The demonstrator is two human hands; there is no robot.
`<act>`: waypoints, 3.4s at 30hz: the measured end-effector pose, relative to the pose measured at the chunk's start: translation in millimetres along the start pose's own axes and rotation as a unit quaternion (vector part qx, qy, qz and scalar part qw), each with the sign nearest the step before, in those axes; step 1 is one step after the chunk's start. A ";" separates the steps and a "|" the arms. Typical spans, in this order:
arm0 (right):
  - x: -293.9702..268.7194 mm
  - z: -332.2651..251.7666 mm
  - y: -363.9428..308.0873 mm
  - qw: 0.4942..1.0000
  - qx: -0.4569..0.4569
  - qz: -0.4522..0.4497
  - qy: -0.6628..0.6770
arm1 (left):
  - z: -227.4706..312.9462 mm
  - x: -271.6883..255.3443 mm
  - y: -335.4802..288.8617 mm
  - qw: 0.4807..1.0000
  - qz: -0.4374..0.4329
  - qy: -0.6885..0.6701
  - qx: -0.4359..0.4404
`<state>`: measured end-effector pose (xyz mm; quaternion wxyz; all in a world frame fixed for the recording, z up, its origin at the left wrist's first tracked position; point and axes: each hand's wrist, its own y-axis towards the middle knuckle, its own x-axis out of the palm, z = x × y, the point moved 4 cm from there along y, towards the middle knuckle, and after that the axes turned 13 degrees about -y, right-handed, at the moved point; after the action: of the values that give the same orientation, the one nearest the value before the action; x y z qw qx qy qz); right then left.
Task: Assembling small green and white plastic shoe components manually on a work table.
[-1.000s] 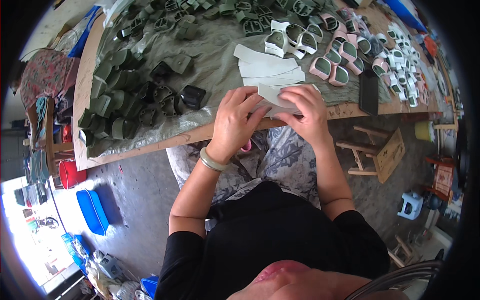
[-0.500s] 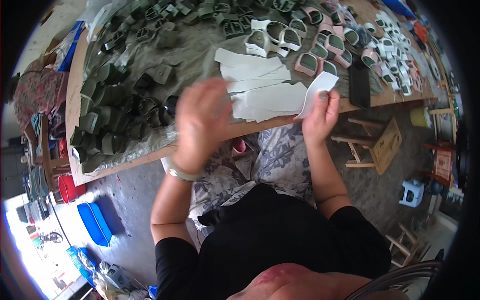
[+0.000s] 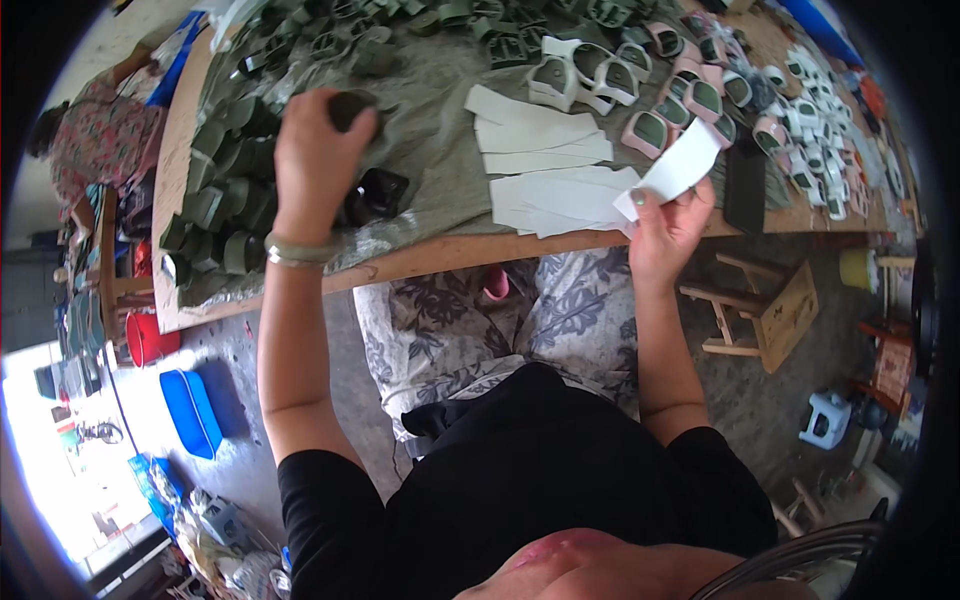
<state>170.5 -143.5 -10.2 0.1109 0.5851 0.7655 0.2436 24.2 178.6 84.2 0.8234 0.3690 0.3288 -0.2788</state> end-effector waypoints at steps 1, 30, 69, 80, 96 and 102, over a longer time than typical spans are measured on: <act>0.7 -0.2 0.1 1.000 0.003 -0.006 0.007 | -5.4 -4.9 1.1 0.997 0.013 -0.072 -0.028; 99.1 -57.4 -40.5 0.963 0.183 -0.161 0.110 | 81.6 80.8 -147.4 0.484 -0.076 -0.824 -0.285; 85.9 -55.3 -45.6 0.983 0.085 -0.161 0.032 | 102.3 67.0 -148.2 0.624 -0.065 -0.748 -0.217; 89.3 -33.6 -37.5 0.920 0.170 -0.214 0.280 | 97.5 57.5 -147.9 0.811 0.063 -0.581 0.018; 93.1 -22.1 -38.8 0.823 0.268 -0.208 0.456 | 102.0 58.4 -148.9 0.758 -0.012 -0.653 0.002; 94.6 -26.1 -40.6 0.838 0.273 -0.205 0.426 | 98.2 55.9 -146.6 0.755 -0.059 -0.653 0.010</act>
<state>96.9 -68.0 2.7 -0.3431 0.2597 0.8749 0.2221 -10.6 4.9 30.5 0.8164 0.0855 -0.2702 -0.5032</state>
